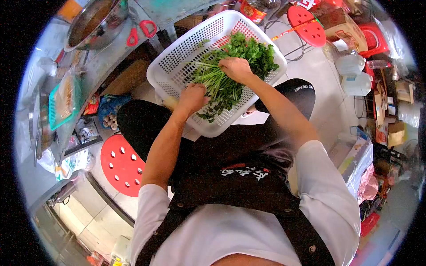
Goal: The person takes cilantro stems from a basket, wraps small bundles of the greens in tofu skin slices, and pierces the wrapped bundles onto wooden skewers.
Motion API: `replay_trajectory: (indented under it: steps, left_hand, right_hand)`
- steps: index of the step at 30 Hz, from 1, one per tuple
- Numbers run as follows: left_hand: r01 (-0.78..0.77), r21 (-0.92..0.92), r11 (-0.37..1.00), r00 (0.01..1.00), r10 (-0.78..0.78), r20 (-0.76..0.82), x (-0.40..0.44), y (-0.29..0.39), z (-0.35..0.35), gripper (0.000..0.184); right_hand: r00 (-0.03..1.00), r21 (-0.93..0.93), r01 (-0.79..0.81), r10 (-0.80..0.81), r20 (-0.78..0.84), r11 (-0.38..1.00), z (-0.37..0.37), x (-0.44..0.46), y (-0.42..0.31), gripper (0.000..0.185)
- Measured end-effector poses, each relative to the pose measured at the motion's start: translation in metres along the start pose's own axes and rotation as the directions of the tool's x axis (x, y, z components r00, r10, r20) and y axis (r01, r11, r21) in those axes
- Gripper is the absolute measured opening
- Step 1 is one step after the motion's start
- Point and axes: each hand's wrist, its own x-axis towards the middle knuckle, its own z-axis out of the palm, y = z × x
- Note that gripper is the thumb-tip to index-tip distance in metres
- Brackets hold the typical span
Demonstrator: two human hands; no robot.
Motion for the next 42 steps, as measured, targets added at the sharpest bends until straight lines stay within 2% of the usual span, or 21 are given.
replay_trajectory:
  steps: [2, 5, 9, 11, 14, 17, 19, 20, 23, 24, 26, 29, 30, 33, 36, 39, 40, 41, 42]
  left_hand:
    - [-0.011, -0.045, 0.999, 0.999, 0.013, 0.039, 0.002, -0.002, 0.000, 0.031]
    - [0.127, 0.006, 0.992, 0.986, -0.127, 0.106, -0.004, 0.014, -0.020, 0.030]
    - [0.157, -0.012, 0.988, 0.987, -0.156, 0.023, -0.010, 0.003, -0.014, 0.029]
    - [0.200, -0.013, 0.980, 0.980, -0.200, 0.024, -0.011, 0.010, -0.021, 0.029]
    - [0.183, -0.033, 0.983, 0.983, -0.182, 0.026, -0.006, 0.002, -0.014, 0.028]
    - [0.214, -0.052, 0.976, 0.977, -0.212, 0.038, -0.008, 0.000, -0.016, 0.026]
    - [0.235, -0.027, 0.972, 0.972, -0.235, 0.008, -0.016, 0.009, -0.027, 0.025]
    - [0.240, -0.014, 0.971, 0.971, -0.241, -0.006, -0.018, 0.015, -0.032, 0.025]
    - [0.115, -0.057, 0.992, 0.991, -0.119, -0.061, -0.012, 0.010, -0.034, 0.025]
    - [0.080, -0.123, 0.989, 0.985, -0.097, -0.141, -0.012, 0.010, -0.038, 0.026]
    - [-0.006, -0.248, 0.969, 0.953, -0.070, -0.295, -0.013, 0.011, -0.046, 0.027]
    - [-0.029, -0.561, 0.827, 0.940, -0.169, -0.297, -0.009, 0.030, -0.088, 0.027]
    - [-0.103, -0.642, 0.760, 0.926, -0.162, -0.341, -0.004, 0.034, -0.099, 0.030]
    - [-0.399, -0.747, 0.531, 0.823, -0.153, -0.548, 0.008, 0.065, -0.137, 0.035]
    - [-0.456, -0.774, 0.440, 0.808, -0.161, -0.567, 0.028, 0.081, -0.126, 0.043]
    - [-0.202, -0.749, 0.631, 0.956, -0.038, -0.291, 0.031, 0.069, -0.096, 0.044]
    - [-0.137, -0.672, 0.728, 0.979, -0.004, -0.203, 0.030, 0.067, -0.087, 0.042]
    - [-0.076, -0.579, 0.812, 0.994, 0.015, -0.108, 0.027, 0.064, -0.077, 0.041]
    - [-0.020, -0.409, 0.912, 0.999, -0.001, -0.050, 0.027, 0.057, -0.059, 0.038]
  right_hand:
    - [0.999, 0.009, 0.016, -0.015, -0.052, 1.000, 0.014, 0.009, 0.000, 0.015]
    - [0.995, -0.088, 0.036, -0.028, 0.099, 0.995, 0.030, 0.020, -0.009, 0.014]
    - [0.978, -0.194, -0.056, 0.093, 0.188, 0.979, 0.033, 0.031, -0.011, 0.011]
    - [0.993, -0.139, 0.006, 0.011, 0.121, 0.990, 0.013, 0.023, -0.009, 0.012]
    - [0.997, -0.092, 0.067, -0.062, 0.048, 0.994, -0.014, 0.015, 0.005, 0.012]
    - [0.992, 0.139, 0.118, -0.122, 0.019, 0.983, -0.053, 0.008, 0.021, 0.016]
    - [0.999, 0.451, 0.028, -0.032, 0.003, 0.892, -0.083, 0.007, 0.025, 0.016]
    - [1.000, 0.544, 0.014, -0.013, -0.005, 0.839, -0.098, 0.006, 0.024, 0.013]
    - [0.992, 0.689, -0.095, 0.125, 0.006, 0.719, -0.133, 0.006, 0.024, 0.011]
    - [0.976, 0.752, -0.155, 0.218, 0.015, 0.641, -0.152, 0.006, 0.019, 0.011]
    - [0.956, 0.866, -0.105, 0.290, -0.048, 0.489, -0.176, 0.008, 0.019, 0.012]
    - [0.931, 0.966, 0.028, 0.345, -0.119, 0.257, -0.194, 0.009, 0.017, 0.012]
    - [0.926, 0.978, 0.050, 0.356, -0.122, 0.204, -0.202, 0.007, 0.008, 0.012]
    - [0.918, 0.988, 0.103, 0.372, -0.140, 0.119, -0.211, 0.008, -0.006, 0.011]
    - [0.918, 0.988, 0.136, 0.366, -0.155, 0.077, -0.221, 0.006, -0.023, 0.009]
    - [0.898, 0.941, 0.310, 0.367, -0.243, -0.137, -0.233, 0.004, -0.023, 0.009]
    - [0.886, 0.926, 0.351, 0.368, -0.281, -0.138, -0.237, 0.004, -0.020, 0.010]
    - [0.893, 0.898, 0.393, 0.314, -0.322, -0.200, -0.241, 0.002, -0.016, 0.010]
    - [0.872, 0.885, 0.422, 0.356, -0.336, -0.199, -0.243, 0.001, -0.015, 0.010]
